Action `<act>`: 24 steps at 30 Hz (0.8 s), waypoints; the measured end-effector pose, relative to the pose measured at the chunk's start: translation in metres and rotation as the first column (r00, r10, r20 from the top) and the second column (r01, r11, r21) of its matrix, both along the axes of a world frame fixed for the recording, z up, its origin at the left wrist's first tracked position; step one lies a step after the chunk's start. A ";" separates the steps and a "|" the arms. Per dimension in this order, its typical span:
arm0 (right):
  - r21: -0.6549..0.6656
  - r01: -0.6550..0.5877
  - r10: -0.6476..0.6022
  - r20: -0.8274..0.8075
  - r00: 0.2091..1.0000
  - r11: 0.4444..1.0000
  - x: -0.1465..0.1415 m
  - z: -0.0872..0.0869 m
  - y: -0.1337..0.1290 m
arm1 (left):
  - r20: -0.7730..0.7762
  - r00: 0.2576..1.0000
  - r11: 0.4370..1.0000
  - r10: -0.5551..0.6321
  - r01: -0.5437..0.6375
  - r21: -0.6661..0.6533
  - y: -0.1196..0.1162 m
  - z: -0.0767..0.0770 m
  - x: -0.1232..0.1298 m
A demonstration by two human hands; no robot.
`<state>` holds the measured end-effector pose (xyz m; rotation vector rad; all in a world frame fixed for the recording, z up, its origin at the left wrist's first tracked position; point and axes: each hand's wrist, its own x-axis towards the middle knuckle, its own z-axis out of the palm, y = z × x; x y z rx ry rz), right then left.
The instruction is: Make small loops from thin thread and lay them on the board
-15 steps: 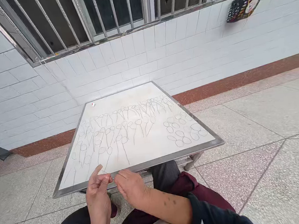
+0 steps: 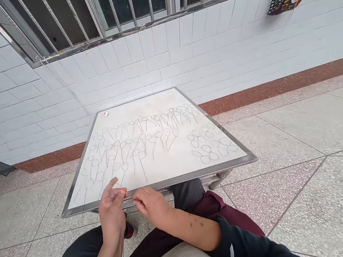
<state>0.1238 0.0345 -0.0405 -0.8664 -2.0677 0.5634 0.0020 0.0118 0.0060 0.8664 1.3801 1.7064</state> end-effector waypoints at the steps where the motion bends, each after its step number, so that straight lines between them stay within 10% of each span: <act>1: -0.012 0.003 -0.003 0.004 1.000 1.000 0.001 0.000 0.000 | 0.006 1.000 1.000 -0.011 0.011 0.008 0.000 0.000 0.000; 24: -0.190 -0.062 0.067 0.022 0.998 0.980 0.018 -0.007 -0.002 | 0.144 0.983 0.993 -0.111 0.116 -0.032 0.027 -0.001 -0.006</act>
